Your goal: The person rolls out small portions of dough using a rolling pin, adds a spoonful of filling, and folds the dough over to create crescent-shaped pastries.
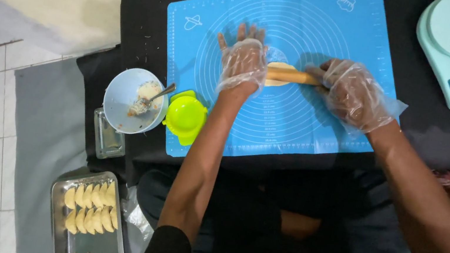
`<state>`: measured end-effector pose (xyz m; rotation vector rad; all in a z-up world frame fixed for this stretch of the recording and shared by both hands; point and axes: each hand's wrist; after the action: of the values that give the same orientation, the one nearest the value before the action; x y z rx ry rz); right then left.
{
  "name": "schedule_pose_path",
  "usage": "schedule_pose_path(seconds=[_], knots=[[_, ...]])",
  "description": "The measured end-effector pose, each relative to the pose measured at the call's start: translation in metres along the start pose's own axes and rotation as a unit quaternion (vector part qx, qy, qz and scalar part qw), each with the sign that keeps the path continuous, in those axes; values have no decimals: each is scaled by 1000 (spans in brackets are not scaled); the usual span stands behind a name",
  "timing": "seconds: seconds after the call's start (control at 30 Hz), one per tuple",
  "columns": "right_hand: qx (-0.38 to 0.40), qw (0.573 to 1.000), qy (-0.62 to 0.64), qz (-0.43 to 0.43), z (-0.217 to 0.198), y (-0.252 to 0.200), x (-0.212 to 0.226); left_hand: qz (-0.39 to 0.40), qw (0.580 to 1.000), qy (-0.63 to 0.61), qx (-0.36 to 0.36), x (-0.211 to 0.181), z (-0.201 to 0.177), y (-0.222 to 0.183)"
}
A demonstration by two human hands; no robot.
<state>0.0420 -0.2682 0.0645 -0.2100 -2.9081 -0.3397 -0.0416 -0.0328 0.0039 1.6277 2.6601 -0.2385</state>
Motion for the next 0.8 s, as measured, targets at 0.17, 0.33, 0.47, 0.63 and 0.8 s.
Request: schedule_pose_path(seconds=[0.17,0.33,0.47,0.63,0.8], knots=[[46,969,170,173,-6,16,15,-53,996,-63,15,1,1,-9],[52,993,-30,97,43,20,-8,-95,993,-53,34,-4,-7,0],[72,989,-34,128,83,30,-26,-130,988,-69,46,-1,-10,12],[131,979,9,157,80,43,-24,-146,986,-62,47,1,-7,22],[134,976,21,169,87,45,-38,-151,984,-63,70,3,-12,33]])
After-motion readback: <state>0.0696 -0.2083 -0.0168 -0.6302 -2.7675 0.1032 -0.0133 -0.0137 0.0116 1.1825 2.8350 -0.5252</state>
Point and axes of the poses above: each hand's wrist, its own y-axis towards the middle knuckle, its own z-axis out of the palm, x = y × z, and after that the axes turned 12 degrees about x, right-handed
